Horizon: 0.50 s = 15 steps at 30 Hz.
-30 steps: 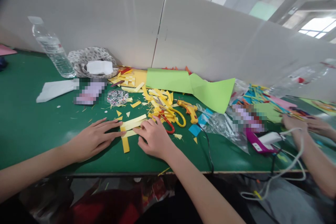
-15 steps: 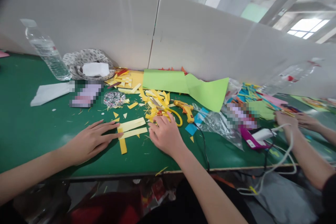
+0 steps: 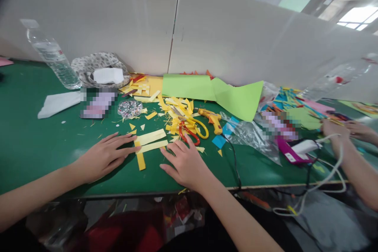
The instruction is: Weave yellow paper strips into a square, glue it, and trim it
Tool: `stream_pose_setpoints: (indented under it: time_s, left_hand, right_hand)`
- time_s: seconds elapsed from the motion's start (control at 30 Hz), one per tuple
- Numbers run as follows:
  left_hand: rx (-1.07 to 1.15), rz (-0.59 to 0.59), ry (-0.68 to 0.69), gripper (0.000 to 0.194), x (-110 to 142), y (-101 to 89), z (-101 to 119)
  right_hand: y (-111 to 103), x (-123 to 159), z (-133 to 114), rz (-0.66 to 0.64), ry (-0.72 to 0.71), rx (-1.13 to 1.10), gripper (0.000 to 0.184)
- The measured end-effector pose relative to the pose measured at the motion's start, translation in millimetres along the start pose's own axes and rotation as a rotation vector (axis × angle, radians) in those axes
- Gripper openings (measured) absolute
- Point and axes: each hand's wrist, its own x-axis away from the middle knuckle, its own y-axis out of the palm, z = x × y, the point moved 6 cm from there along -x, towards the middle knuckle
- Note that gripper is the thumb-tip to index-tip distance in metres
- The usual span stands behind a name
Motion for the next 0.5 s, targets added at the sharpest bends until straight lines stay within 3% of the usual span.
stream_pose_setpoints:
  time_s: [0.27, 0.5]
  left_hand:
    - [-0.046, -0.041, 0.011, 0.045, -0.2, 1.0, 0.7]
    - [-0.182, -0.088, 0.093, 0.042, -3.5, -2.7, 5.5]
  right_hand:
    - [-5.6, 14.4, 18.1, 0.101, 0.108, 0.064, 0.033]
    - [6.9, -3.3, -25.5, 0.046, -0.084, -0.114, 0.039]
